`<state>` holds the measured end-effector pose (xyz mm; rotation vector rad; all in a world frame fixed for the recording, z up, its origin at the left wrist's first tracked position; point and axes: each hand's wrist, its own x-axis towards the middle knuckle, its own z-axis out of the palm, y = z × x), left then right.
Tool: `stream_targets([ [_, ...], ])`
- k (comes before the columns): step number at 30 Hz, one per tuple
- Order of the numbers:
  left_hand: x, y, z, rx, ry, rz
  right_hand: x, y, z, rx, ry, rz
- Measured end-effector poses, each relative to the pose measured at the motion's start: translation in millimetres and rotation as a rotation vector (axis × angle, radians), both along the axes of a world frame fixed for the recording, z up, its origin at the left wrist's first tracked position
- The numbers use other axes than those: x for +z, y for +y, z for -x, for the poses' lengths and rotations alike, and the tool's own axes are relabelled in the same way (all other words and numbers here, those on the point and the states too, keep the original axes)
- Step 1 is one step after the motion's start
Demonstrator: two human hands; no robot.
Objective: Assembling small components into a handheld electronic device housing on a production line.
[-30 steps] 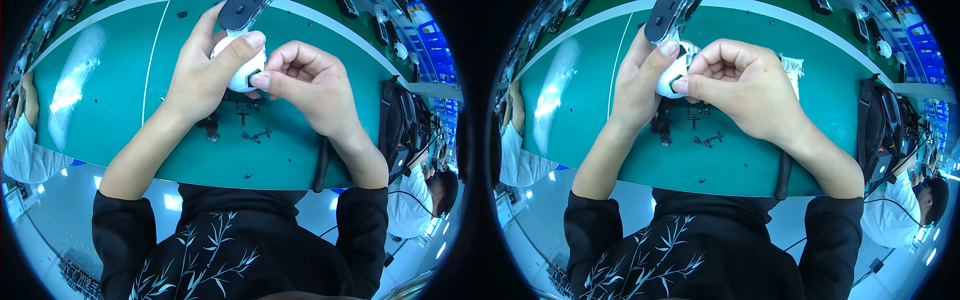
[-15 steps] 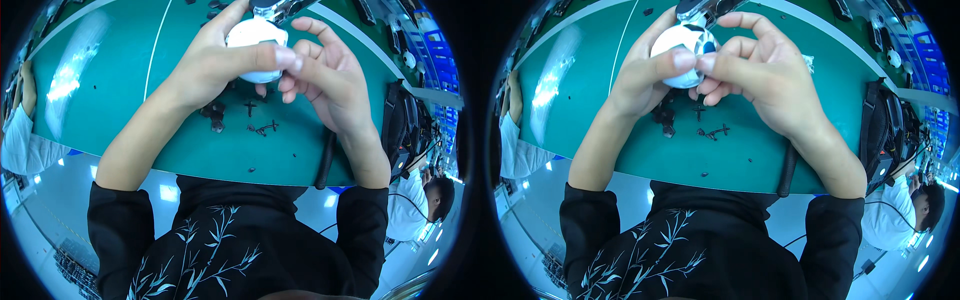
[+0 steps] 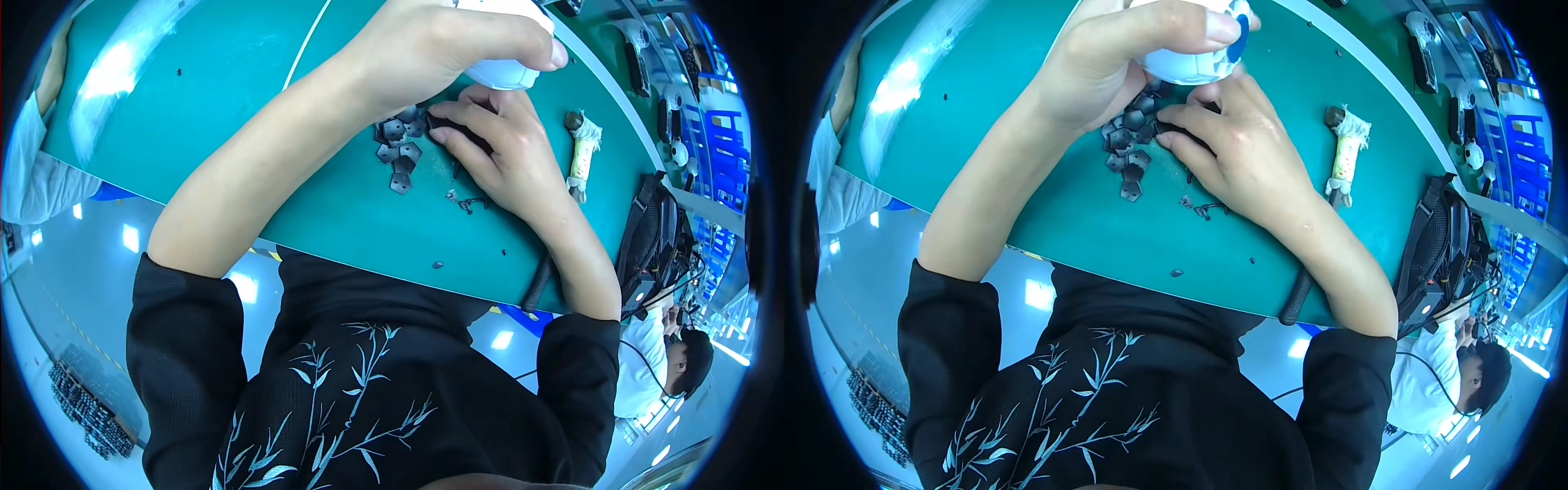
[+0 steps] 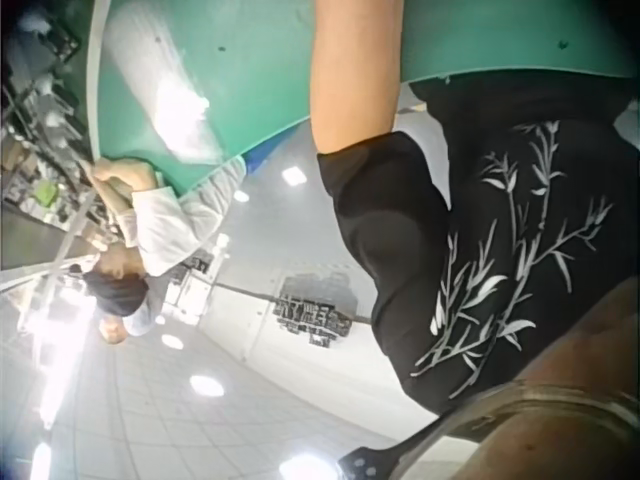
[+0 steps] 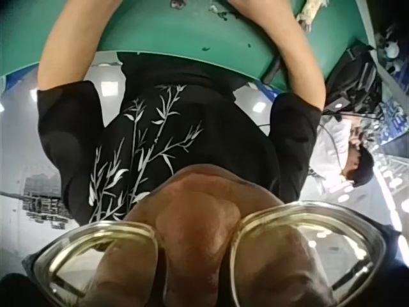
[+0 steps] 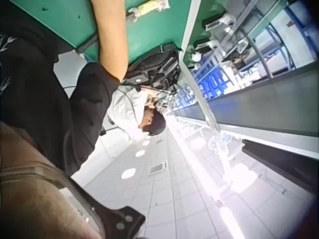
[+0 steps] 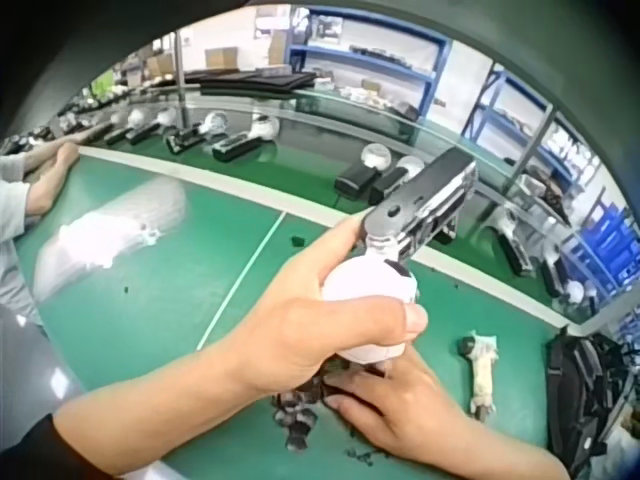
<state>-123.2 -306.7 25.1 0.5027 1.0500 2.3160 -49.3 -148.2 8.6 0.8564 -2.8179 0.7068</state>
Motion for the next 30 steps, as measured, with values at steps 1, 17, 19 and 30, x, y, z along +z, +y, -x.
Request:
stream_targets([
  [1, 0, 0, 0, 0.012, 0.02, 0.008, 0, 0, 0, -0.008, -0.024, -0.008],
  [17, -8, 4, 2, 0.126, -0.024, 0.032, 17, 10, -7, 0.092, -0.147, 0.315],
  [19, -7, 4, 2, 0.132, -0.032, 0.119, 28, 15, -6, 0.092, -0.209, 0.423],
  [30, -5, 15, -13, 0.315, 0.428, 0.507, 46, 32, 1, 0.016, -0.007, 0.428],
])
